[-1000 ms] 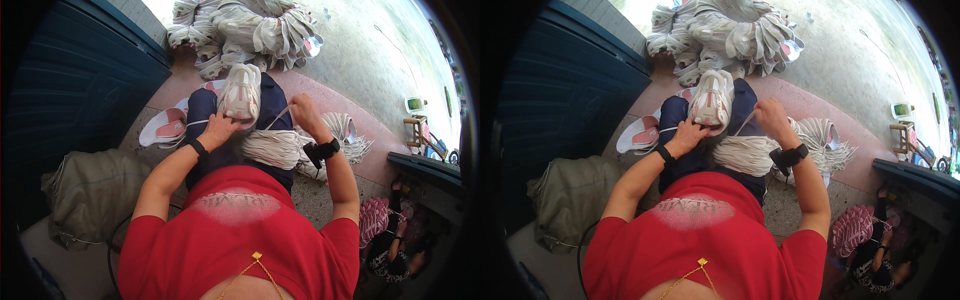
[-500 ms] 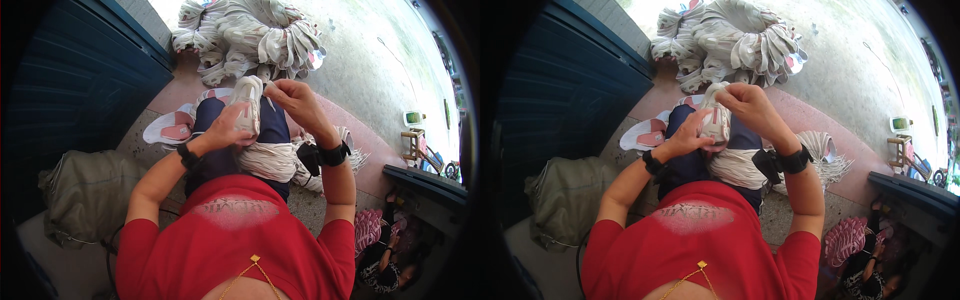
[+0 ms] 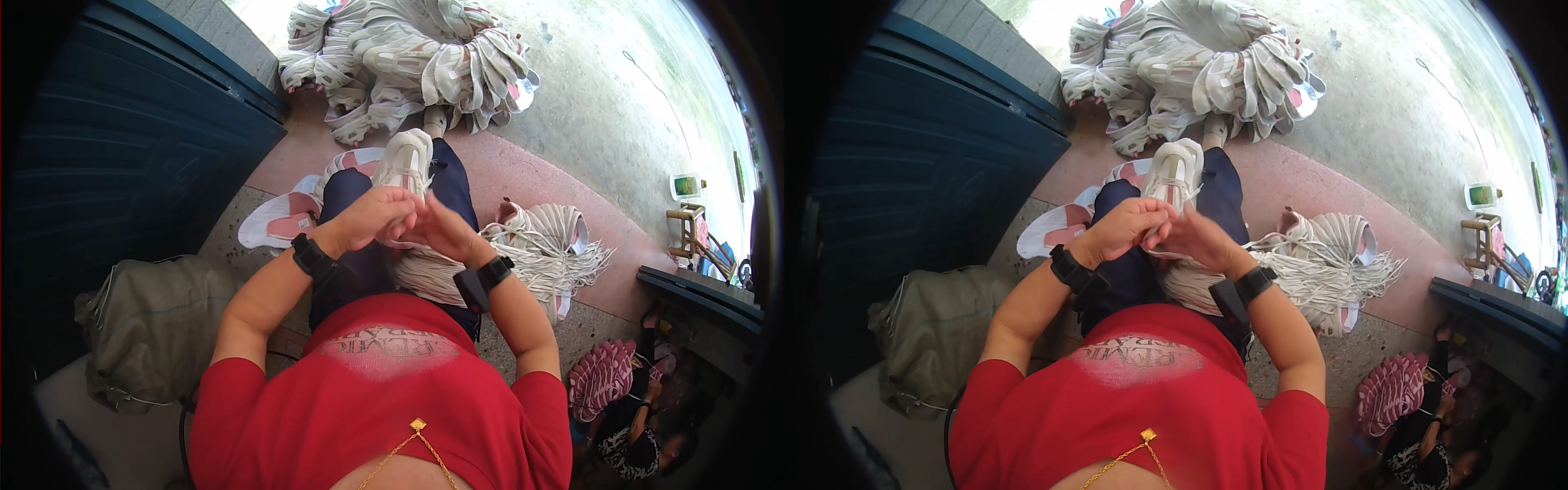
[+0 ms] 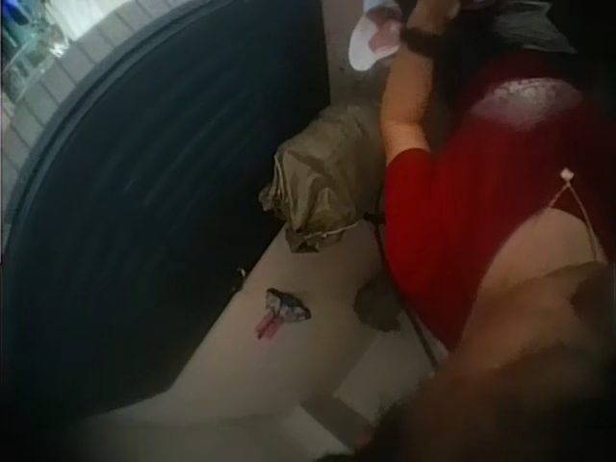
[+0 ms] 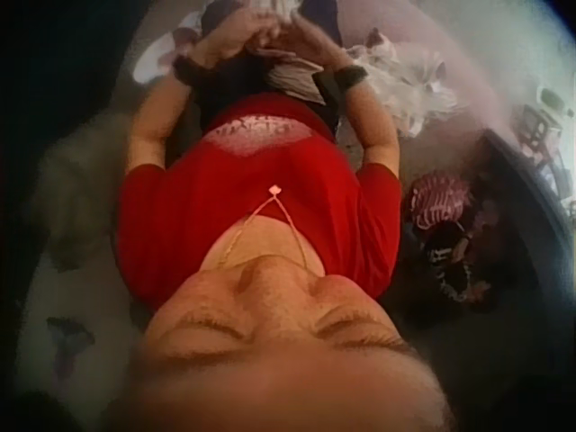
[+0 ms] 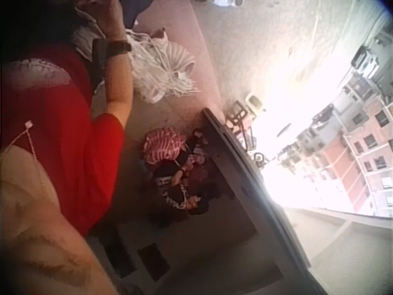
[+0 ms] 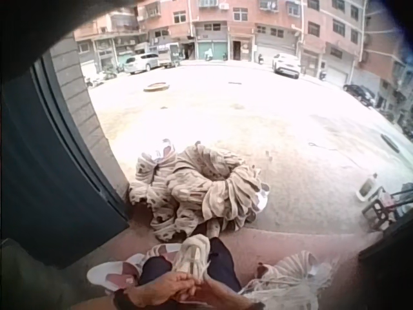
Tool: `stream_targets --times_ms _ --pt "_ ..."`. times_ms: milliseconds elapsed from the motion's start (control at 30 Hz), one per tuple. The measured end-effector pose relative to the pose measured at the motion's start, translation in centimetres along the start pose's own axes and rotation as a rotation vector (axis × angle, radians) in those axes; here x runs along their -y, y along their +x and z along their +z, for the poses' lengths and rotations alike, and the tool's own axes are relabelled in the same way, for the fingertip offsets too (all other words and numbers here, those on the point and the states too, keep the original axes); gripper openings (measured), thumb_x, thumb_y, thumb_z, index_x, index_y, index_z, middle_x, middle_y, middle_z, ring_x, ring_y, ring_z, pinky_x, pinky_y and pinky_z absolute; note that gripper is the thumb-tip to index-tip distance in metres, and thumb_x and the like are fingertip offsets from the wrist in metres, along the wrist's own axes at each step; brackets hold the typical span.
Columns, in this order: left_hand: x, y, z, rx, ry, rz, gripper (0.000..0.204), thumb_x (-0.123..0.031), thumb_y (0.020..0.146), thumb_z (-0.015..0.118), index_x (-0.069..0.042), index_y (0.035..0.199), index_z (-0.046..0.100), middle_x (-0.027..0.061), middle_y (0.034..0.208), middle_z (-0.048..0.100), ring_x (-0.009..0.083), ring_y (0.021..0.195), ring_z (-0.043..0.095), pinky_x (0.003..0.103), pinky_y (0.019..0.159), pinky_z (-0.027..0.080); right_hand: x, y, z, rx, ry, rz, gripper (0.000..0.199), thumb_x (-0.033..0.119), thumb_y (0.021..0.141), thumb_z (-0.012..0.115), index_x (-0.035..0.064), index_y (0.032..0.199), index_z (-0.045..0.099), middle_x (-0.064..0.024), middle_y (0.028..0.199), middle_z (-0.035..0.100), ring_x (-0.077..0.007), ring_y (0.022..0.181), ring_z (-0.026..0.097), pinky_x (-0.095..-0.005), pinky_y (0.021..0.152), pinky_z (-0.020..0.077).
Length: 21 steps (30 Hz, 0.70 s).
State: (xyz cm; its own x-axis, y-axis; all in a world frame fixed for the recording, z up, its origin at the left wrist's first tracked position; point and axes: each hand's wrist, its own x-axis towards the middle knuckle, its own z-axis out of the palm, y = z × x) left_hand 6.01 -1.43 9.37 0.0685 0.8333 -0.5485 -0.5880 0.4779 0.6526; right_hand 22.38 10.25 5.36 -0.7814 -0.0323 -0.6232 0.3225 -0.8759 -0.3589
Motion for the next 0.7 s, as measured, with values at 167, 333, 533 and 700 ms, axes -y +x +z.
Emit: stream_targets --times_ms 167,333,533,700 --pt "2.3 -0.2 1.3 0.014 0.187 -0.058 0.021 -0.019 0.1 0.055 -0.003 0.114 0.059 0.0024 0.081 0.062 0.0091 0.054 0.056 0.021 0.049 0.044 6.3 3.5 -2.2 0.016 0.359 -0.436 0.027 0.03 0.107 0.046 0.0042 0.11 0.054 0.0003 0.076 0.051 -0.0127 0.064 0.05 -0.0329 0.074 0.0501" --pt "1.9 -0.5 1.4 0.136 -0.09 0.004 0.022 -0.02 0.101 0.056 -0.004 0.117 0.055 0.004 0.086 0.065 0.0114 0.063 0.064 0.022 0.053 0.05 12.0 -2.0 0.0 -0.216 0.189 -0.603 0.02 0.024 0.108 0.046 0.0053 0.109 0.053 0.0056 0.067 0.034 -0.0066 0.056 0.033 -0.0234 0.048 0.0309" --pt "0.1 1.2 -1.5 -0.434 0.828 0.157 0.03 -0.027 0.096 0.063 0.0 0.107 0.061 0.0196 0.096 0.071 0.0336 0.08 0.071 0.038 0.072 0.057 15.1 -5.0 -4.6 -0.508 -0.523 -0.8 0.024 0.022 0.105 0.049 0.0034 0.109 0.063 0.0015 0.069 0.047 -0.0111 0.059 0.044 -0.0275 0.053 0.0395" --pt "3.7 2.2 -3.5 -0.539 1.391 -0.041 0.044 -0.037 0.088 0.069 0.005 0.099 0.062 0.0281 0.093 0.069 0.0462 0.093 0.066 0.053 0.082 0.052 4.9 0.1 -4.3 -0.592 -1.569 -0.538 0.033 0.034 0.096 0.057 0.0035 0.089 0.067 -0.0214 0.092 0.071 -0.0422 0.089 0.067 -0.0523 0.076 0.0516"
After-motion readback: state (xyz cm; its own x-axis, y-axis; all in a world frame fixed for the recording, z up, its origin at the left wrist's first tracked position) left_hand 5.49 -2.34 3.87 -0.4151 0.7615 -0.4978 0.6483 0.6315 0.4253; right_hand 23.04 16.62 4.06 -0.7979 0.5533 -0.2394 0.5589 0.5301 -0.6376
